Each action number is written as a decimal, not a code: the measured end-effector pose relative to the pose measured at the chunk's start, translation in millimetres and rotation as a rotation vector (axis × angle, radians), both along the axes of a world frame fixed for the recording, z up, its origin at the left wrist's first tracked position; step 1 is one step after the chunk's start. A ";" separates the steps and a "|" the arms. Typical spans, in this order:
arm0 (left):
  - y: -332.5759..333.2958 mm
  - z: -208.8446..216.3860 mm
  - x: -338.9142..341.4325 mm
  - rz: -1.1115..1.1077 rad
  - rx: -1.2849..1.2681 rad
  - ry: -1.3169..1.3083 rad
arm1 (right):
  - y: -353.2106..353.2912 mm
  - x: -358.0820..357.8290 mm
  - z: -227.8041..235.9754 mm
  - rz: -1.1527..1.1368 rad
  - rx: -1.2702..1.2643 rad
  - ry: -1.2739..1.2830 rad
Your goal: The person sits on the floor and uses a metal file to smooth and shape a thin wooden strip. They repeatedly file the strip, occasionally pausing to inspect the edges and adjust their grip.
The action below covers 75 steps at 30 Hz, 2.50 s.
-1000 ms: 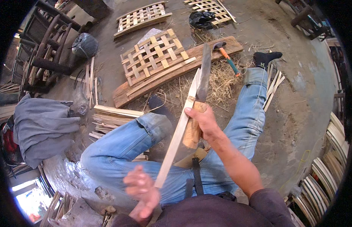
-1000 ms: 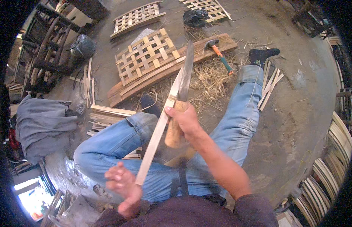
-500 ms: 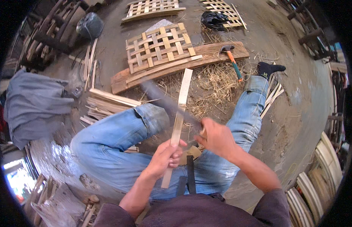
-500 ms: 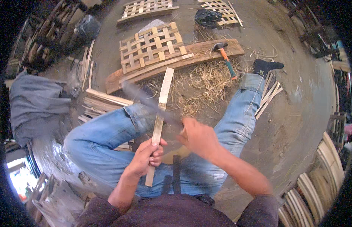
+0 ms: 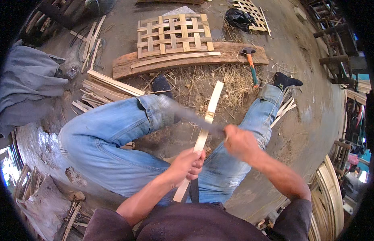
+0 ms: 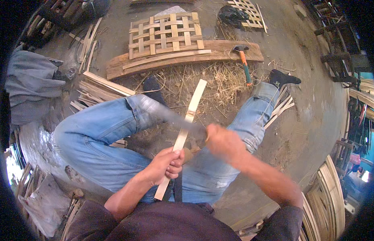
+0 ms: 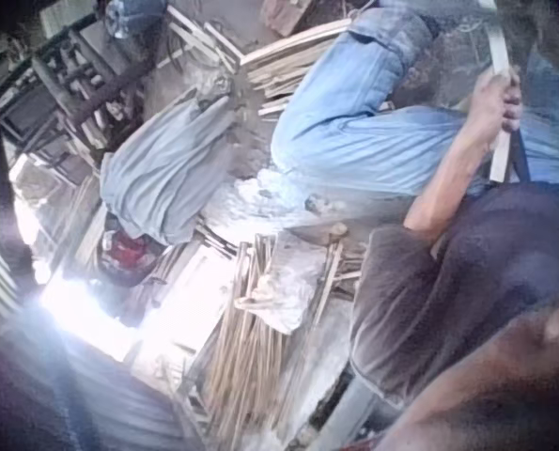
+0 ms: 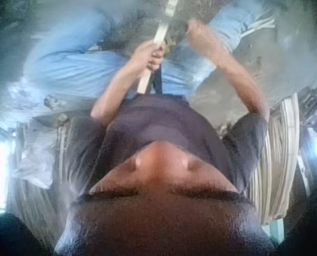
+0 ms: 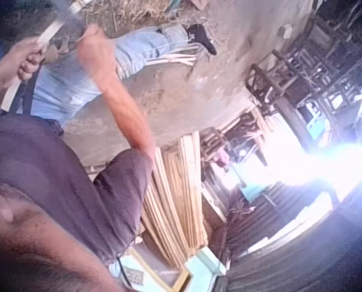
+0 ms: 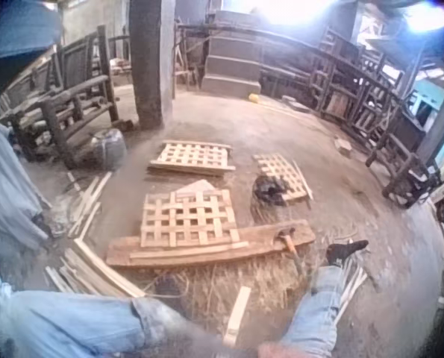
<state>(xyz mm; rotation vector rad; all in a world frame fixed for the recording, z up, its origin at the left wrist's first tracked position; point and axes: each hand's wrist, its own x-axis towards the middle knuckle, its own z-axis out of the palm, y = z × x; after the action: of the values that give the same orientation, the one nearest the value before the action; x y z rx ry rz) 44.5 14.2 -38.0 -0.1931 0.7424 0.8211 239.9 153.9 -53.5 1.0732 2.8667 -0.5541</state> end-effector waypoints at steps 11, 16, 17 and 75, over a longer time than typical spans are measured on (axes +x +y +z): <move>-12.1 5.2 7.9 -0.037 -0.057 -0.109 | 47.8 42.0 -3.9 -0.045 0.153 -0.230; -12.4 2.1 -3.0 0.035 -0.051 -0.007 | 7.7 24.5 15.9 0.215 0.061 -0.077; -15.5 0.4 -2.8 0.007 -0.080 -0.038 | -1.8 17.2 23.4 0.267 0.118 -0.082; -21.9 -6.0 16.0 -0.088 -0.094 -0.027 | -34.9 10.7 3.2 -0.068 -0.032 -0.141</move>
<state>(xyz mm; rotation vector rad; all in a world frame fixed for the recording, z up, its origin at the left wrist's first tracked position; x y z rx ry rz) 60.6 -7.7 -44.0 -0.2534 0.7595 0.6995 250.6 118.9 -50.2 1.1591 2.7009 -0.5045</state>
